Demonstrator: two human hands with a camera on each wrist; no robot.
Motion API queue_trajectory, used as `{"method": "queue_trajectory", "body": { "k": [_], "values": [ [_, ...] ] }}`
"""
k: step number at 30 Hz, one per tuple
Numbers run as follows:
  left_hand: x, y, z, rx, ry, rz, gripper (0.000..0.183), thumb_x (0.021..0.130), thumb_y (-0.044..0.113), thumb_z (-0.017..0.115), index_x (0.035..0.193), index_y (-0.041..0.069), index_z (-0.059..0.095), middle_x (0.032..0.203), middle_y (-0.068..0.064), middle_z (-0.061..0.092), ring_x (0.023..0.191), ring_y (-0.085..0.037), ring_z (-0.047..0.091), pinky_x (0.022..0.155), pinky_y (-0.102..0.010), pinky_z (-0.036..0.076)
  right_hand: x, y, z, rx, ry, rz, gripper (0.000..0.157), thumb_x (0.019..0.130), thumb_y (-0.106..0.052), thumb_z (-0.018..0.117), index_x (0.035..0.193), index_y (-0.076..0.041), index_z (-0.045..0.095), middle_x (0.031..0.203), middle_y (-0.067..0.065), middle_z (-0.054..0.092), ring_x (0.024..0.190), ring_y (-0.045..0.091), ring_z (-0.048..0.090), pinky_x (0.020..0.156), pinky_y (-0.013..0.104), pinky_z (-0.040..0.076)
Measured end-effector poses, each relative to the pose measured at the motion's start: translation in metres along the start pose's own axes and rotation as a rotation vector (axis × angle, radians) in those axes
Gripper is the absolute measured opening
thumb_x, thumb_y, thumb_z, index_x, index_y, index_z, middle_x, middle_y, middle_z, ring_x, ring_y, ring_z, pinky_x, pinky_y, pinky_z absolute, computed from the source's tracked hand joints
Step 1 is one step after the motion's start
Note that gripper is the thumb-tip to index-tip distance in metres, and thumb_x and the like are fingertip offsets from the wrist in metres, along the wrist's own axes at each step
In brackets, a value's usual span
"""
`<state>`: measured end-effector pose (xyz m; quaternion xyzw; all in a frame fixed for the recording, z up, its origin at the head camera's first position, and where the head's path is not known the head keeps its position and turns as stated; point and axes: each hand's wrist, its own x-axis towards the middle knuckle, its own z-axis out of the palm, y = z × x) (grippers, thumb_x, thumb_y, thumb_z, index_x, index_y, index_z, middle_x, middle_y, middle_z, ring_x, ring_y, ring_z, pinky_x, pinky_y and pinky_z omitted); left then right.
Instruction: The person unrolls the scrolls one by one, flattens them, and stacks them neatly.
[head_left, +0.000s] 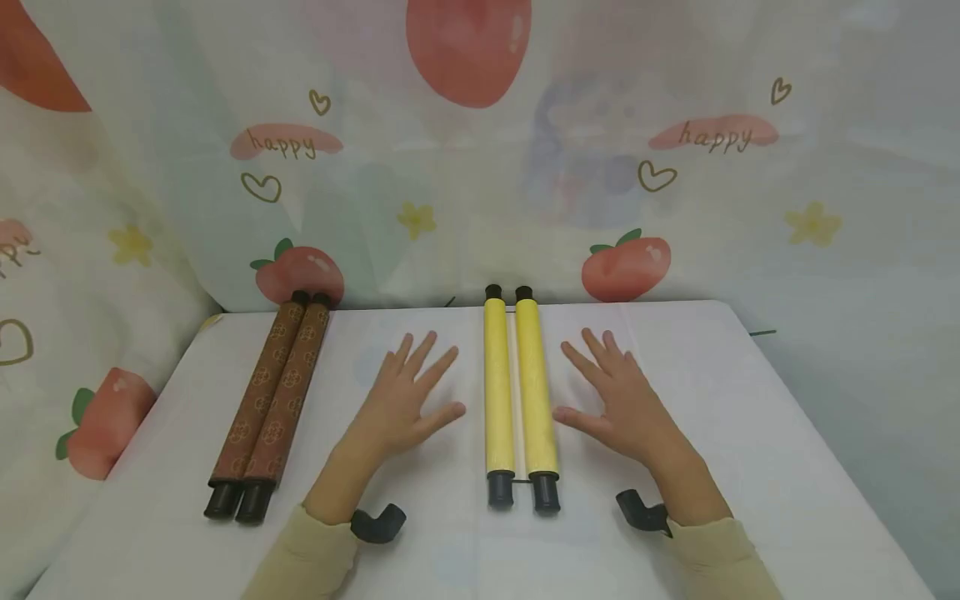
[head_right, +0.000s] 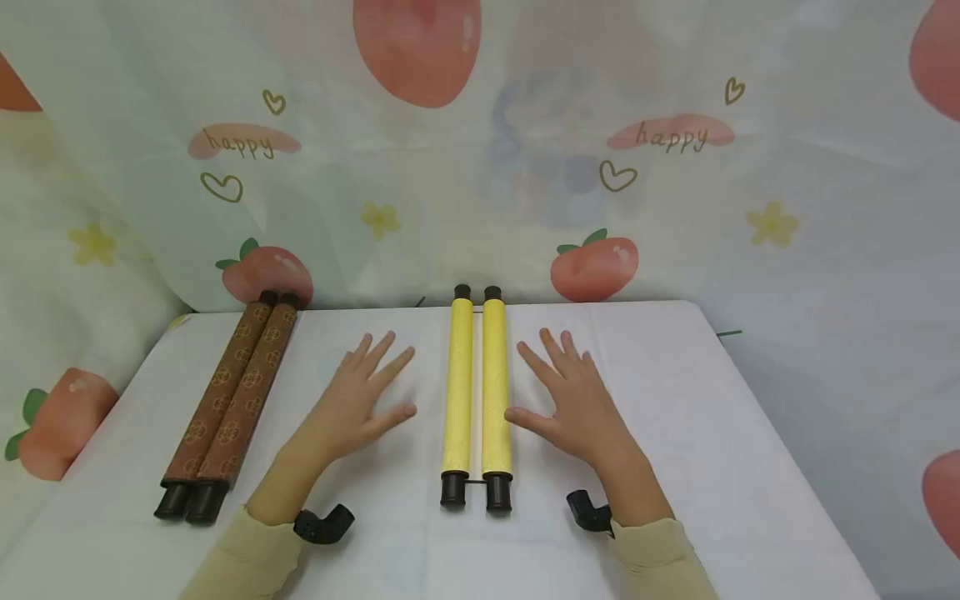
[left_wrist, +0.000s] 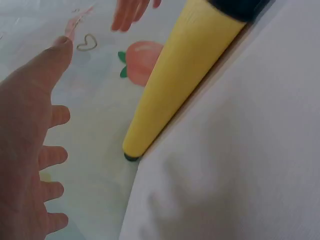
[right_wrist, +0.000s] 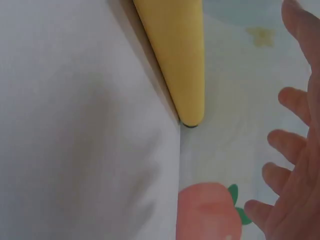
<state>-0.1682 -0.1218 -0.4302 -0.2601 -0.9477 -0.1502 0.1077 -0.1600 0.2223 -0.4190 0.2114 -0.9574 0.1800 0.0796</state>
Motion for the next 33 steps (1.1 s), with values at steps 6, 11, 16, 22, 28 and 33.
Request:
{"method": "queue_trajectory", "body": {
  "k": [6, 11, 16, 22, 28, 33],
  "values": [
    [-0.003, 0.037, 0.011, 0.060, -0.051, 0.194, 0.079, 0.093, 0.073, 0.044, 0.158, 0.030, 0.030, 0.167, -0.010, 0.017, 0.152, -0.040, 0.013, 0.115, -0.064, 0.022, -0.004, -0.023, 0.012, 0.025, -0.171, -0.139, 0.100, 0.074, -0.070, 0.073, 0.156, -0.028, 0.033, 0.166, 0.006, 0.020, 0.153, 0.041, 0.007, 0.115, 0.069, 0.010],
    [-0.006, 0.054, 0.018, 0.035, -0.173, 0.258, 0.083, 0.091, 0.078, 0.039, 0.159, 0.034, 0.021, 0.168, -0.009, 0.009, 0.154, -0.034, 0.005, 0.117, -0.063, 0.017, -0.011, -0.033, 0.010, 0.043, -0.252, -0.173, 0.107, 0.069, -0.070, 0.076, 0.157, -0.029, 0.032, 0.166, 0.004, 0.018, 0.154, 0.036, 0.006, 0.116, 0.068, 0.008],
    [-0.008, 0.058, 0.026, 0.016, -0.302, 0.230, 0.084, 0.090, 0.078, 0.039, 0.159, 0.037, 0.014, 0.169, -0.003, 0.002, 0.155, -0.027, 0.000, 0.119, -0.061, 0.012, -0.012, -0.038, 0.011, 0.046, -0.295, -0.178, 0.104, 0.070, -0.069, 0.076, 0.155, -0.025, 0.036, 0.166, 0.004, 0.021, 0.154, 0.034, 0.009, 0.116, 0.067, 0.011],
    [-0.009, 0.058, 0.035, -0.011, -0.343, 0.242, 0.075, 0.095, 0.071, 0.040, 0.158, 0.036, 0.022, 0.168, -0.003, 0.006, 0.154, -0.028, 0.006, 0.117, -0.063, 0.016, -0.016, -0.032, 0.020, -0.005, -0.347, -0.196, 0.096, 0.078, -0.072, 0.067, 0.154, -0.021, 0.039, 0.166, 0.006, 0.020, 0.153, 0.034, 0.013, 0.117, 0.065, 0.013],
    [-0.008, 0.053, 0.034, 0.038, -0.327, 0.260, 0.068, 0.095, 0.072, 0.038, 0.152, 0.035, 0.040, 0.168, -0.004, 0.012, 0.154, -0.028, 0.010, 0.117, -0.061, 0.022, -0.022, -0.020, 0.020, -0.061, -0.311, -0.243, 0.096, 0.078, -0.077, 0.062, 0.154, -0.022, 0.040, 0.165, 0.009, 0.023, 0.151, 0.033, 0.021, 0.116, 0.062, 0.020],
    [-0.006, 0.047, 0.029, 0.105, -0.306, 0.332, 0.068, 0.096, 0.071, 0.036, 0.149, 0.030, 0.046, 0.166, -0.002, 0.021, 0.153, -0.028, 0.015, 0.116, -0.059, 0.025, -0.023, -0.013, 0.018, -0.075, -0.294, -0.274, 0.095, 0.078, -0.076, 0.063, 0.154, -0.024, 0.039, 0.164, 0.009, 0.024, 0.151, 0.031, 0.024, 0.117, 0.060, 0.022]
  ]
}}
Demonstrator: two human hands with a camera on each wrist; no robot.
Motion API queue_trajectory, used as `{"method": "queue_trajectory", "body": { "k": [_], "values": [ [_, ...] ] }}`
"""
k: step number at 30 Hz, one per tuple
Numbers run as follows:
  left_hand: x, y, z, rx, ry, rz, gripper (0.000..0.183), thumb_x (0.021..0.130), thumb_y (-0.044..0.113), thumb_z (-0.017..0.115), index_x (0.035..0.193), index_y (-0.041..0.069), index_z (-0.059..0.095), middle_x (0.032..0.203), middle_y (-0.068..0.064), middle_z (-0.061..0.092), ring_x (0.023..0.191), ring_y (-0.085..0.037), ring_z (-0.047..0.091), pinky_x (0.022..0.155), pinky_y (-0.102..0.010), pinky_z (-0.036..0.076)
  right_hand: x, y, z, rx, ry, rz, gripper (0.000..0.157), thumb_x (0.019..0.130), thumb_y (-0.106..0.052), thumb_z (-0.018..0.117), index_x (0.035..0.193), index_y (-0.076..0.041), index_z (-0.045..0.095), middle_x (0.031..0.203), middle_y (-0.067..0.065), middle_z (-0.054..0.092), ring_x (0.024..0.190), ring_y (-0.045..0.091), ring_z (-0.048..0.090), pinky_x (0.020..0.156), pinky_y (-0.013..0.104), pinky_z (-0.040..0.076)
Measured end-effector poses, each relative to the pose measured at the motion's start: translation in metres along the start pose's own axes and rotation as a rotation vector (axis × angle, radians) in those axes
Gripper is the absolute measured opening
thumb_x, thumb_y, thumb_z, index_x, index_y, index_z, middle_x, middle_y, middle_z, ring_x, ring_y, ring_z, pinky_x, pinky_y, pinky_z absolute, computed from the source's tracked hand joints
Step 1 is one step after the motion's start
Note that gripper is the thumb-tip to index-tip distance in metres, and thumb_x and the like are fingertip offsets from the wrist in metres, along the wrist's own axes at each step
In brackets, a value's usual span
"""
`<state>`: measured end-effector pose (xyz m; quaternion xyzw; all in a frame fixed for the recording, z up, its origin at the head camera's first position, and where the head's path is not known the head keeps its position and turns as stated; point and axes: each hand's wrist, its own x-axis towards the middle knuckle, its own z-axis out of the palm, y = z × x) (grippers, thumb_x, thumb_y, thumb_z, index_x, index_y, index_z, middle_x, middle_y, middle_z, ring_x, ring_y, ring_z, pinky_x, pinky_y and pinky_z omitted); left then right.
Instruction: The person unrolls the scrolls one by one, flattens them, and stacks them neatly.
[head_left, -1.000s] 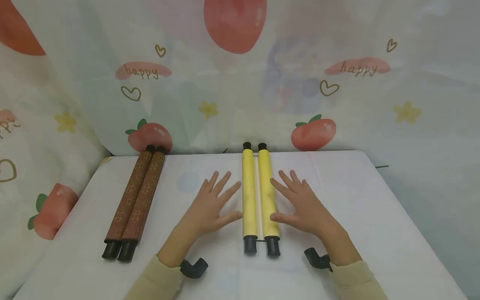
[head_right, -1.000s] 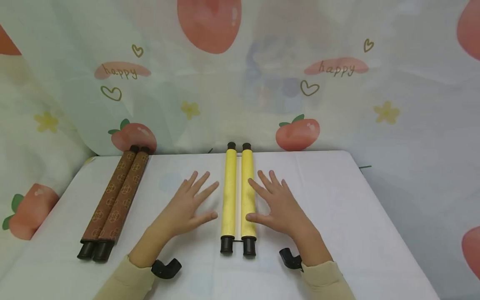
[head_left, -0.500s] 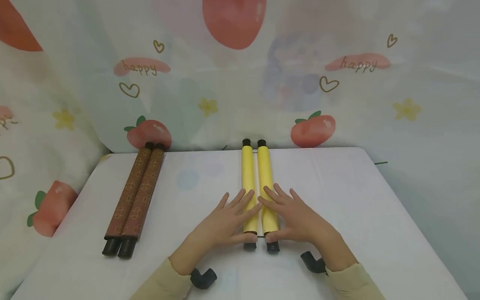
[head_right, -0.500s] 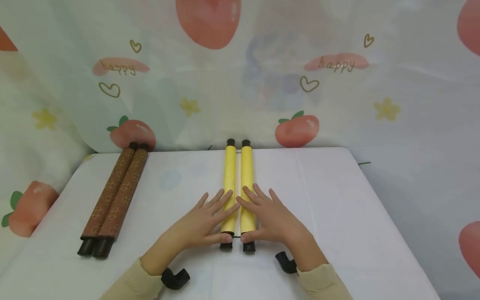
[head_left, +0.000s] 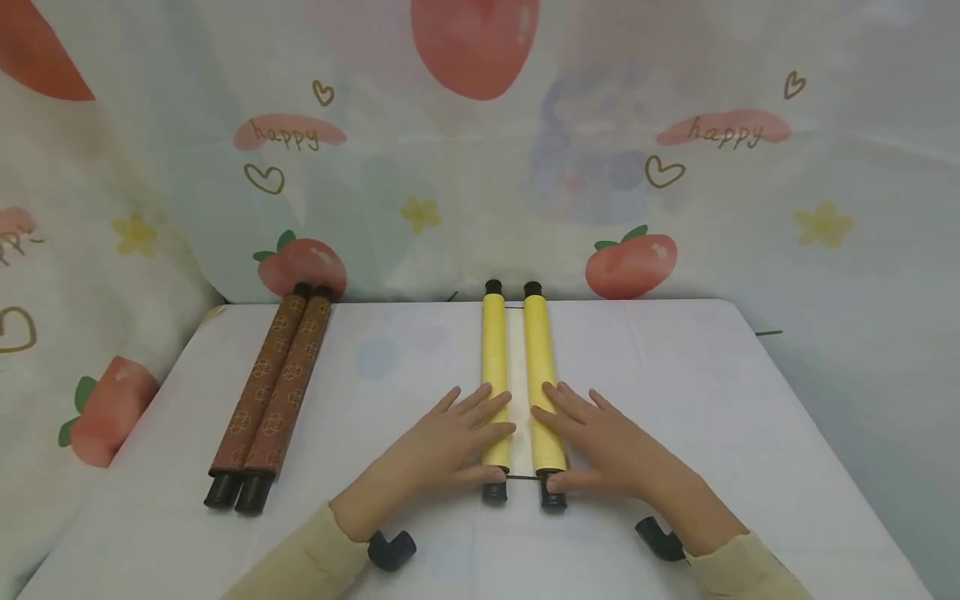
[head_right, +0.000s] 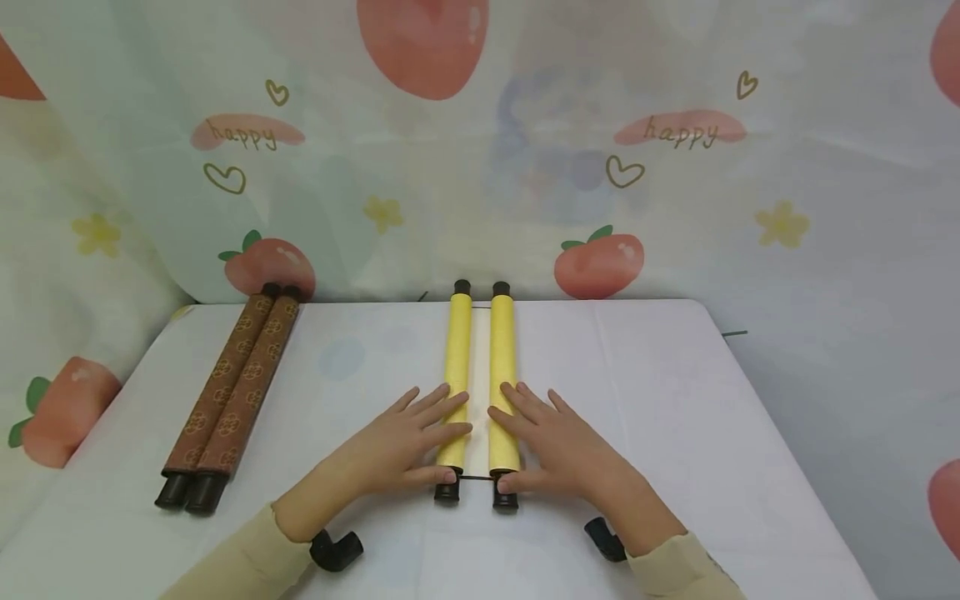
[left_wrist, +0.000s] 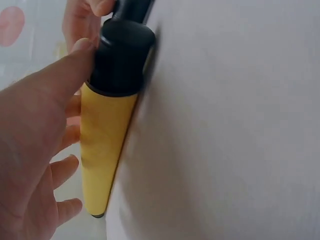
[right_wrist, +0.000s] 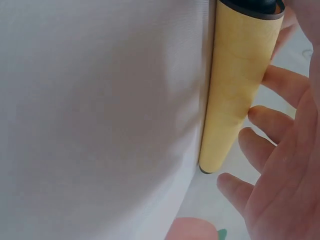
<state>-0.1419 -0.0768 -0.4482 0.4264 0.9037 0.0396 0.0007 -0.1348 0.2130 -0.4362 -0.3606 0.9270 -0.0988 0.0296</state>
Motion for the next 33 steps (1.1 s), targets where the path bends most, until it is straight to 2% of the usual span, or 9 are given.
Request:
{"method": "queue_trajectory", "body": {
  "k": [4, 9, 16, 23, 25, 30, 33],
  "values": [
    [-0.002, -0.002, -0.001, 0.009, -0.024, 0.037, 0.065, 0.099, 0.069, 0.033, 0.152, 0.033, 0.042, 0.166, 0.000, 0.021, 0.153, -0.029, 0.015, 0.116, -0.059, 0.026, 0.000, -0.001, 0.000, -0.007, 0.004, -0.031, 0.088, 0.082, -0.075, 0.061, 0.153, -0.027, 0.041, 0.165, 0.010, 0.024, 0.150, 0.032, 0.025, 0.116, 0.061, 0.023],
    [-0.007, -0.002, 0.002, -0.020, -0.051, 0.036, 0.060, 0.101, 0.066, 0.031, 0.152, 0.037, 0.040, 0.168, -0.001, 0.012, 0.154, -0.030, 0.010, 0.114, -0.059, 0.029, -0.002, -0.004, 0.002, 0.002, 0.021, -0.043, 0.083, 0.084, -0.071, 0.062, 0.152, -0.027, 0.044, 0.164, 0.013, 0.024, 0.149, 0.035, 0.027, 0.114, 0.062, 0.026],
    [-0.016, -0.007, 0.003, -0.107, -0.021, -0.015, 0.060, 0.099, 0.067, 0.037, 0.146, 0.033, 0.049, 0.167, 0.004, 0.016, 0.153, -0.028, 0.013, 0.115, -0.059, 0.029, -0.003, -0.008, 0.005, 0.071, 0.013, 0.003, 0.080, 0.085, -0.071, 0.062, 0.151, -0.029, 0.044, 0.165, 0.007, 0.022, 0.150, 0.025, 0.026, 0.116, 0.057, 0.026],
    [-0.021, -0.008, 0.001, -0.148, 0.035, -0.023, 0.055, 0.097, 0.063, 0.046, 0.139, 0.027, 0.053, 0.164, -0.001, 0.027, 0.151, -0.029, 0.023, 0.114, -0.060, 0.029, -0.007, -0.008, -0.001, 0.031, -0.007, 0.040, 0.081, 0.081, -0.071, 0.066, 0.146, -0.026, 0.051, 0.163, 0.008, 0.029, 0.149, 0.028, 0.030, 0.115, 0.059, 0.028],
    [-0.022, -0.007, -0.001, -0.153, 0.038, -0.026, 0.055, 0.098, 0.061, 0.048, 0.141, 0.028, 0.053, 0.163, -0.003, 0.029, 0.151, -0.029, 0.024, 0.115, -0.060, 0.028, -0.008, -0.007, -0.002, 0.018, -0.003, 0.047, 0.081, 0.080, -0.071, 0.067, 0.145, -0.025, 0.052, 0.162, 0.009, 0.031, 0.148, 0.028, 0.031, 0.114, 0.060, 0.029],
    [-0.026, -0.006, -0.006, -0.114, -0.012, -0.047, 0.054, 0.099, 0.061, 0.046, 0.148, 0.039, 0.046, 0.165, -0.002, 0.025, 0.153, -0.027, 0.019, 0.116, -0.059, 0.025, -0.011, -0.007, -0.004, 0.020, -0.005, 0.068, 0.081, 0.080, -0.070, 0.068, 0.145, -0.025, 0.052, 0.161, 0.009, 0.033, 0.147, 0.030, 0.032, 0.113, 0.060, 0.030],
    [-0.026, -0.008, -0.007, -0.086, -0.011, -0.039, 0.054, 0.099, 0.061, 0.045, 0.147, 0.038, 0.048, 0.166, -0.002, 0.022, 0.153, -0.028, 0.018, 0.116, -0.058, 0.026, -0.011, -0.007, -0.005, 0.009, 0.005, 0.076, 0.080, 0.080, -0.069, 0.068, 0.144, -0.024, 0.052, 0.160, 0.009, 0.034, 0.147, 0.032, 0.033, 0.112, 0.061, 0.031]
  ]
}}
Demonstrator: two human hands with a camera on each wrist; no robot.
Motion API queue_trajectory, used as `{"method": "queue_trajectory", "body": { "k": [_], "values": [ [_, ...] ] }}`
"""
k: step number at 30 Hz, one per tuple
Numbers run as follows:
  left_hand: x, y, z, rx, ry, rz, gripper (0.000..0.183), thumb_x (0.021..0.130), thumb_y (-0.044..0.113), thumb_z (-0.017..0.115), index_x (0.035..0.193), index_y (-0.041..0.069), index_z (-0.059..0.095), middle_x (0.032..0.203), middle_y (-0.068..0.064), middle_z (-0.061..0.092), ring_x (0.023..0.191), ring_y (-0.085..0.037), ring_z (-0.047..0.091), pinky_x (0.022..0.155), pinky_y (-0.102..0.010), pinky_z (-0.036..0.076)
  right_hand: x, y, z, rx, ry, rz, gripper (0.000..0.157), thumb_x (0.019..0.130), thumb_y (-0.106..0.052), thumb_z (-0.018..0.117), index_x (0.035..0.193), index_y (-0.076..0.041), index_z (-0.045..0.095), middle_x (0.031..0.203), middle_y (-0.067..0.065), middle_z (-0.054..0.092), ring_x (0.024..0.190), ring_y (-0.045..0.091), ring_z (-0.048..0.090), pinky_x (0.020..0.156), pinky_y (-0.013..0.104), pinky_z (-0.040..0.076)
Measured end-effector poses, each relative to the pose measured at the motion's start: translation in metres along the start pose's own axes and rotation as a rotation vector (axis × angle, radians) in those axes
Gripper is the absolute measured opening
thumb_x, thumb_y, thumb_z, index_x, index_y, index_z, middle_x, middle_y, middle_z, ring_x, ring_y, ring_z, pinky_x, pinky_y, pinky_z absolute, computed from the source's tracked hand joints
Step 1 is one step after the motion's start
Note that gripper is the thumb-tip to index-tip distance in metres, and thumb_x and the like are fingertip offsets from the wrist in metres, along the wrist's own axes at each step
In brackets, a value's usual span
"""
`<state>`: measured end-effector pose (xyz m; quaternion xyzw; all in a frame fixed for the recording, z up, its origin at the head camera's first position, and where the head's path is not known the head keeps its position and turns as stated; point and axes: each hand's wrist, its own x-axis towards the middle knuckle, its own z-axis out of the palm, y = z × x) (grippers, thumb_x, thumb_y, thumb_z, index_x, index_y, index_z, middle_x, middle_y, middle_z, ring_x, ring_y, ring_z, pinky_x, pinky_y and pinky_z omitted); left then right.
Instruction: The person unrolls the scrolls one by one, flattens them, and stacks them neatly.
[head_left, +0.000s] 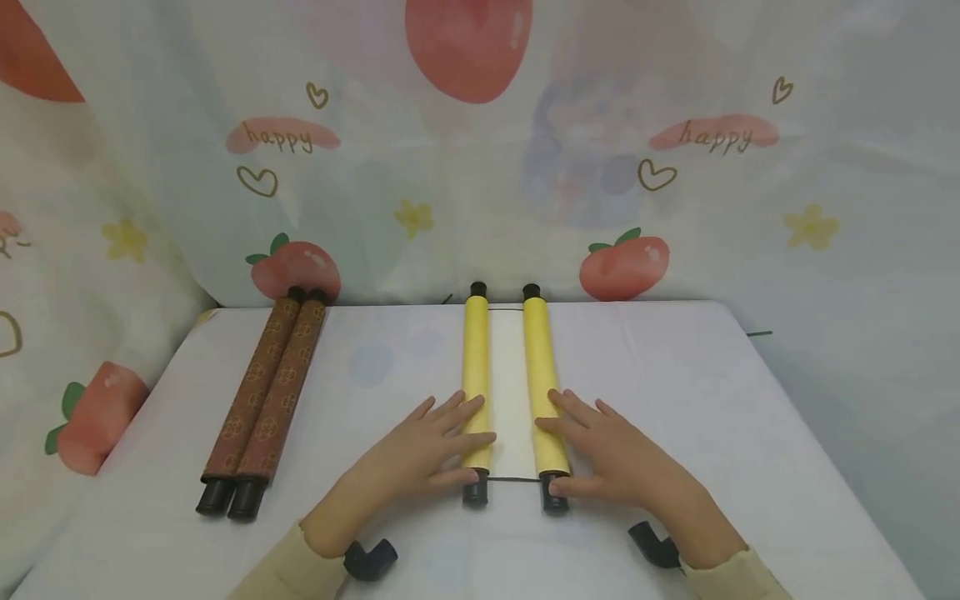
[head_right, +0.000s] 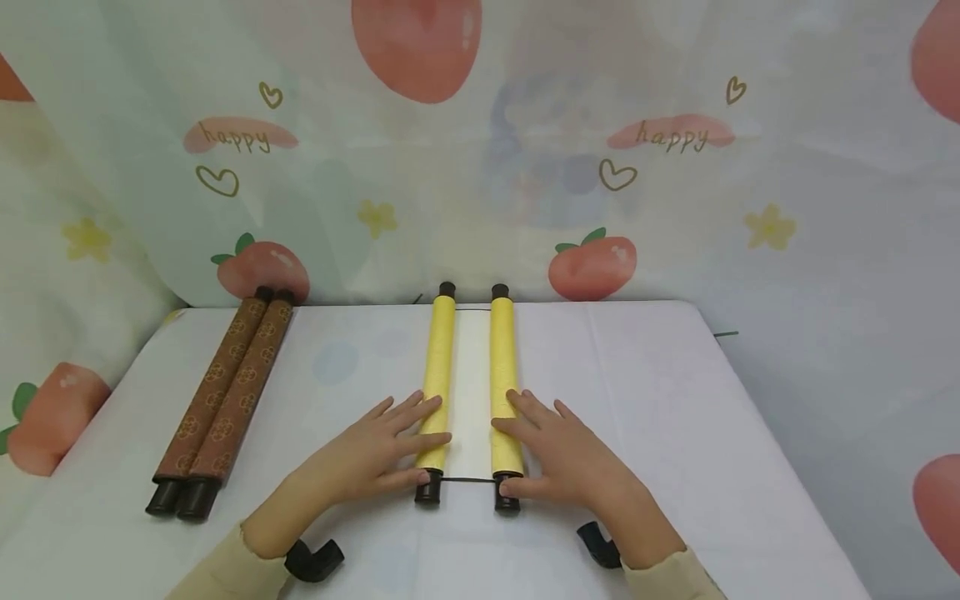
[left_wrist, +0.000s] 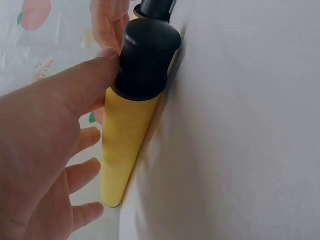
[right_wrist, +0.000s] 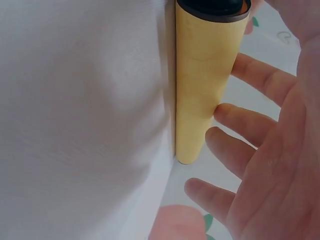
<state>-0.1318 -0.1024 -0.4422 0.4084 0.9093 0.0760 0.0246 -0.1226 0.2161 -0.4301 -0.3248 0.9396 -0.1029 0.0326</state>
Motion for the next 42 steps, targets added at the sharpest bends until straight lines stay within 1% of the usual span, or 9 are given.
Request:
{"method": "queue_trajectory", "body": {
  "k": [8, 15, 19, 22, 28, 30, 34, 38, 42],
  "values": [
    [-0.0015, -0.0037, 0.0041, 0.020, 0.017, 0.019, 0.056, 0.099, 0.062, 0.043, 0.144, 0.030, 0.053, 0.165, 0.003, 0.025, 0.153, -0.025, 0.017, 0.119, -0.054, 0.022, -0.0005, -0.0017, 0.0052, 0.045, 0.012, -0.003, 0.090, 0.076, -0.074, 0.069, 0.146, -0.021, 0.049, 0.162, 0.008, 0.031, 0.148, 0.033, 0.030, 0.113, 0.061, 0.030],
    [0.0028, -0.0048, 0.0049, 0.026, 0.063, 0.041, 0.053, 0.100, 0.060, 0.046, 0.140, 0.027, 0.056, 0.160, 0.001, 0.036, 0.151, -0.025, 0.024, 0.119, -0.053, 0.023, -0.0005, 0.0007, 0.0051, 0.036, 0.024, -0.024, 0.082, 0.078, -0.070, 0.069, 0.149, -0.035, 0.046, 0.163, 0.007, 0.029, 0.149, 0.035, 0.028, 0.110, 0.064, 0.031],
    [0.0046, -0.0061, 0.0065, 0.046, 0.084, 0.046, 0.053, 0.099, 0.061, 0.046, 0.139, 0.029, 0.058, 0.156, -0.002, 0.042, 0.150, -0.026, 0.029, 0.119, -0.051, 0.026, -0.0019, 0.0045, 0.0042, 0.028, 0.036, -0.026, 0.076, 0.079, -0.070, 0.069, 0.144, -0.034, 0.053, 0.162, 0.006, 0.030, 0.149, 0.036, 0.027, 0.111, 0.064, 0.030],
    [0.0052, -0.0066, 0.0086, 0.054, 0.078, 0.044, 0.053, 0.099, 0.062, 0.044, 0.140, 0.032, 0.057, 0.158, -0.001, 0.039, 0.150, -0.026, 0.027, 0.118, -0.051, 0.026, -0.0016, 0.0057, 0.0040, 0.051, 0.039, -0.027, 0.072, 0.082, -0.068, 0.068, 0.142, -0.030, 0.056, 0.163, 0.005, 0.029, 0.149, 0.033, 0.028, 0.112, 0.062, 0.030],
    [0.0027, -0.0035, 0.0080, 0.014, 0.029, 0.047, 0.050, 0.104, 0.057, 0.038, 0.145, 0.034, 0.052, 0.164, 0.004, 0.025, 0.153, -0.028, 0.017, 0.119, -0.052, 0.023, -0.0018, 0.0043, 0.0035, 0.090, 0.030, -0.040, 0.071, 0.087, -0.058, 0.069, 0.148, -0.029, 0.049, 0.163, 0.010, 0.028, 0.145, 0.030, 0.037, 0.109, 0.062, 0.035],
    [0.0016, -0.0024, 0.0069, 0.006, 0.019, 0.047, 0.047, 0.105, 0.054, 0.037, 0.146, 0.035, 0.051, 0.164, 0.005, 0.025, 0.153, -0.028, 0.016, 0.119, -0.053, 0.023, -0.0023, 0.0035, 0.0028, 0.077, 0.031, -0.040, 0.071, 0.087, -0.056, 0.070, 0.149, -0.030, 0.048, 0.163, 0.011, 0.028, 0.145, 0.031, 0.038, 0.108, 0.062, 0.036],
    [-0.0001, -0.0020, 0.0055, 0.003, 0.026, 0.041, 0.042, 0.105, 0.049, 0.042, 0.141, 0.034, 0.056, 0.163, 0.003, 0.030, 0.152, -0.029, 0.019, 0.119, -0.053, 0.024, -0.0039, 0.0028, 0.0024, 0.051, 0.037, -0.040, 0.063, 0.087, -0.050, 0.073, 0.144, -0.029, 0.055, 0.162, 0.012, 0.031, 0.145, 0.033, 0.036, 0.107, 0.064, 0.036],
    [-0.0008, -0.0042, 0.0052, -0.002, 0.051, 0.041, 0.040, 0.102, 0.051, 0.048, 0.132, 0.030, 0.063, 0.160, 0.001, 0.036, 0.152, -0.029, 0.022, 0.118, -0.054, 0.024, -0.0048, 0.0036, 0.0023, 0.061, 0.034, -0.020, 0.059, 0.085, -0.056, 0.072, 0.136, -0.027, 0.062, 0.160, 0.008, 0.034, 0.146, 0.032, 0.034, 0.108, 0.064, 0.035],
    [0.0000, -0.0072, 0.0060, -0.003, 0.076, 0.046, 0.039, 0.101, 0.055, 0.049, 0.126, 0.028, 0.064, 0.158, 0.001, 0.039, 0.151, -0.028, 0.024, 0.118, -0.054, 0.025, -0.0037, 0.0059, 0.0019, 0.057, 0.065, -0.019, 0.061, 0.083, -0.065, 0.069, 0.128, -0.024, 0.066, 0.158, 0.009, 0.039, 0.144, 0.034, 0.038, 0.107, 0.062, 0.037]
  ]
}}
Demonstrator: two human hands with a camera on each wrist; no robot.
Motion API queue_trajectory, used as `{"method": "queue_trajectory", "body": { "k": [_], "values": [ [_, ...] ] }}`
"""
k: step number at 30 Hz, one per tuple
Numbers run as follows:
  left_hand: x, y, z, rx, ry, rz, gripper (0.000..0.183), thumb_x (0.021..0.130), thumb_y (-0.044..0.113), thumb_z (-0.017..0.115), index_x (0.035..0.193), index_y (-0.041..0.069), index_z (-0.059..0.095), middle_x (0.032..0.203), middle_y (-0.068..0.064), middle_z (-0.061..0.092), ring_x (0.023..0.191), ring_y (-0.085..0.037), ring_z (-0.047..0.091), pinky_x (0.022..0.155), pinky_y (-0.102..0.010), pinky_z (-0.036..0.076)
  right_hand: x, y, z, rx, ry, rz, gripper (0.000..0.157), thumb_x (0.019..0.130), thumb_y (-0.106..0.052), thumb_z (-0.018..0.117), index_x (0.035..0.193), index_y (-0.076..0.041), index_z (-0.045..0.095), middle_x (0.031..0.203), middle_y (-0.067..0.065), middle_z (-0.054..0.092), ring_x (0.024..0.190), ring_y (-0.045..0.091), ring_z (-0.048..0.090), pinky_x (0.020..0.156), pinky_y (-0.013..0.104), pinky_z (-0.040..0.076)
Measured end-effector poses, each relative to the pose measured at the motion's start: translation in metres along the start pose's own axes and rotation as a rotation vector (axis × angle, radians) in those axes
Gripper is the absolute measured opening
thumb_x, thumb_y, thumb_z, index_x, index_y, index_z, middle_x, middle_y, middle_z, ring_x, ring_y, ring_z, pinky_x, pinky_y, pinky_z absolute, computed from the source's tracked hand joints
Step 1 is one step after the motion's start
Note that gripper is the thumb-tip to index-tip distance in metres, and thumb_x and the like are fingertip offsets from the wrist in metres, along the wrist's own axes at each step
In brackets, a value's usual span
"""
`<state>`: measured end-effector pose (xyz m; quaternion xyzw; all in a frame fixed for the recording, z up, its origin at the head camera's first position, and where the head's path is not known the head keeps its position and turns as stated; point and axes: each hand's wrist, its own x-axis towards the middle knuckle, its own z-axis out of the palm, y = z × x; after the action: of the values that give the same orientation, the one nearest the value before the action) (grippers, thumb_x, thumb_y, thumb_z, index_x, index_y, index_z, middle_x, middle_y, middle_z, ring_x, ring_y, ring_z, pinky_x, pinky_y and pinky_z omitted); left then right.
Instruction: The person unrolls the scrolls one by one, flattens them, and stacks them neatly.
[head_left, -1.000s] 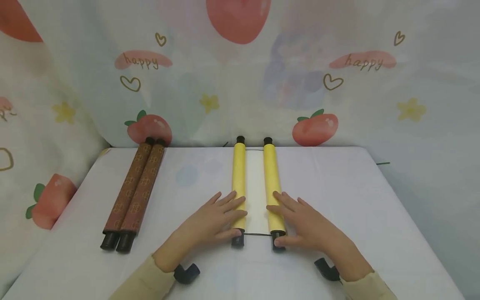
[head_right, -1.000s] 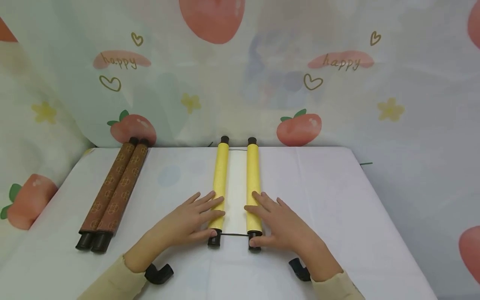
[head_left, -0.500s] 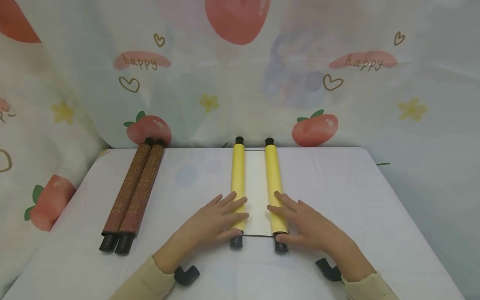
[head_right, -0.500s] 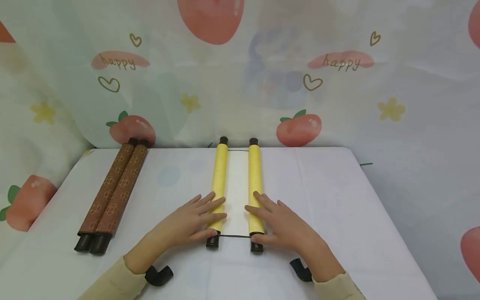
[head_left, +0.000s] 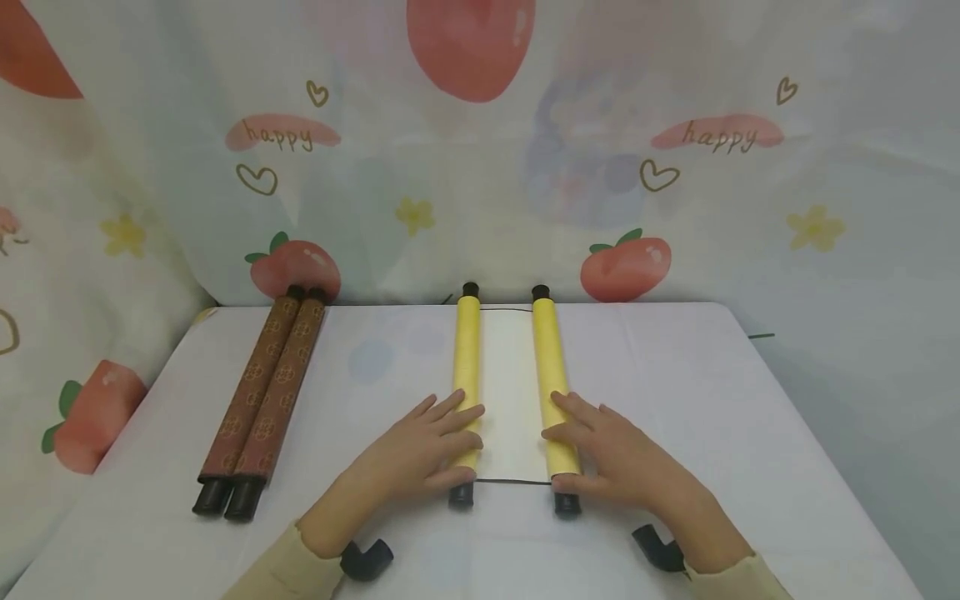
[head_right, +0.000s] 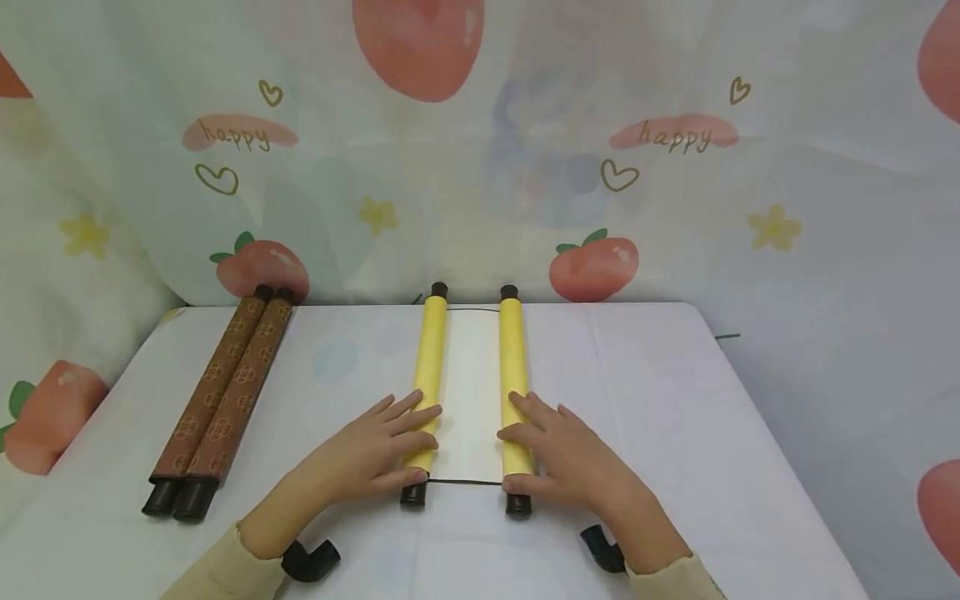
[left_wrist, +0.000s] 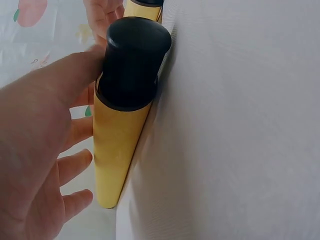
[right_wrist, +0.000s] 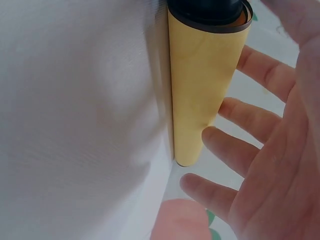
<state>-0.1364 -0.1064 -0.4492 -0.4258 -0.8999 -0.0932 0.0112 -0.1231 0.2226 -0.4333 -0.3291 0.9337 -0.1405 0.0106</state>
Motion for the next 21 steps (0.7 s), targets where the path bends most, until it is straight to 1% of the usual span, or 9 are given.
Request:
{"method": "queue_trajectory", "body": {
  "k": [2, 4, 8, 10, 12, 14, 17, 19, 21],
  "values": [
    [0.0003, 0.0001, 0.0003, -0.012, 0.018, 0.007, 0.036, 0.100, 0.051, 0.051, 0.124, 0.027, 0.064, 0.156, 0.000, 0.042, 0.150, -0.029, 0.026, 0.118, -0.053, 0.026, -0.0007, 0.0010, -0.0001, -0.007, 0.015, -0.007, 0.059, 0.083, -0.065, 0.067, 0.125, -0.023, 0.067, 0.156, 0.011, 0.040, 0.143, 0.036, 0.039, 0.106, 0.061, 0.038],
    [0.0006, 0.0010, -0.0005, -0.025, 0.020, 0.003, 0.034, 0.100, 0.046, 0.053, 0.127, 0.027, 0.063, 0.156, -0.002, 0.043, 0.150, -0.029, 0.026, 0.118, -0.052, 0.026, -0.0009, 0.0020, 0.0000, -0.012, 0.023, -0.007, 0.058, 0.084, -0.064, 0.067, 0.125, -0.023, 0.067, 0.156, 0.011, 0.041, 0.143, 0.037, 0.039, 0.106, 0.060, 0.039],
    [-0.0003, 0.0035, -0.0031, -0.033, 0.015, -0.009, 0.033, 0.099, 0.039, 0.055, 0.130, 0.031, 0.064, 0.155, -0.003, 0.043, 0.150, -0.031, 0.026, 0.118, -0.052, 0.027, -0.0014, 0.0017, -0.0003, -0.022, 0.006, 0.000, 0.058, 0.087, -0.057, 0.069, 0.135, -0.026, 0.061, 0.158, 0.012, 0.037, 0.144, 0.035, 0.038, 0.106, 0.060, 0.039],
    [-0.0006, 0.0041, -0.0041, -0.020, 0.015, -0.010, 0.031, 0.098, 0.036, 0.055, 0.126, 0.032, 0.067, 0.155, -0.002, 0.043, 0.150, -0.033, 0.025, 0.117, -0.054, 0.028, -0.0017, 0.0010, -0.0006, -0.018, -0.007, 0.007, 0.058, 0.089, -0.053, 0.070, 0.140, -0.028, 0.058, 0.160, 0.012, 0.034, 0.145, 0.034, 0.036, 0.107, 0.061, 0.038],
    [-0.0001, 0.0042, -0.0042, -0.005, 0.024, -0.005, 0.027, 0.095, 0.034, 0.055, 0.119, 0.030, 0.070, 0.155, -0.002, 0.044, 0.149, -0.034, 0.026, 0.116, -0.056, 0.029, -0.0018, 0.0000, -0.0011, -0.020, -0.021, 0.011, 0.054, 0.091, -0.046, 0.069, 0.141, -0.030, 0.058, 0.161, 0.011, 0.031, 0.147, 0.035, 0.033, 0.107, 0.063, 0.036],
    [-0.0002, 0.0038, -0.0041, 0.005, 0.035, -0.003, 0.024, 0.093, 0.031, 0.056, 0.113, 0.029, 0.070, 0.153, -0.001, 0.046, 0.149, -0.035, 0.028, 0.115, -0.057, 0.030, -0.0016, -0.0005, -0.0014, -0.019, -0.028, 0.010, 0.048, 0.092, -0.039, 0.069, 0.138, -0.030, 0.061, 0.162, 0.011, 0.030, 0.148, 0.037, 0.030, 0.108, 0.064, 0.034],
    [-0.0009, 0.0030, -0.0036, 0.007, 0.043, 0.002, 0.024, 0.092, 0.029, 0.057, 0.111, 0.029, 0.071, 0.150, -0.001, 0.050, 0.148, -0.035, 0.029, 0.114, -0.059, 0.031, -0.0015, -0.0008, -0.0018, -0.028, -0.038, 0.006, 0.040, 0.091, -0.032, 0.066, 0.131, -0.028, 0.067, 0.161, 0.010, 0.032, 0.148, 0.038, 0.028, 0.108, 0.065, 0.033],
    [-0.0013, 0.0025, -0.0040, 0.001, 0.050, 0.008, 0.023, 0.093, 0.030, 0.057, 0.110, 0.030, 0.073, 0.147, -0.002, 0.052, 0.147, -0.036, 0.031, 0.113, -0.059, 0.031, -0.0022, -0.0004, -0.0023, -0.028, -0.041, 0.005, 0.036, 0.091, -0.032, 0.066, 0.127, -0.027, 0.069, 0.160, 0.009, 0.035, 0.148, 0.038, 0.029, 0.108, 0.066, 0.033],
    [-0.0019, 0.0018, -0.0046, -0.002, 0.060, 0.013, 0.020, 0.096, 0.034, 0.057, 0.108, 0.030, 0.073, 0.146, -0.003, 0.054, 0.146, -0.037, 0.032, 0.113, -0.060, 0.031, -0.0029, 0.0004, -0.0029, -0.016, -0.047, 0.006, 0.033, 0.093, -0.036, 0.066, 0.124, -0.028, 0.070, 0.159, 0.007, 0.037, 0.148, 0.037, 0.029, 0.108, 0.066, 0.032]
  ]
}}
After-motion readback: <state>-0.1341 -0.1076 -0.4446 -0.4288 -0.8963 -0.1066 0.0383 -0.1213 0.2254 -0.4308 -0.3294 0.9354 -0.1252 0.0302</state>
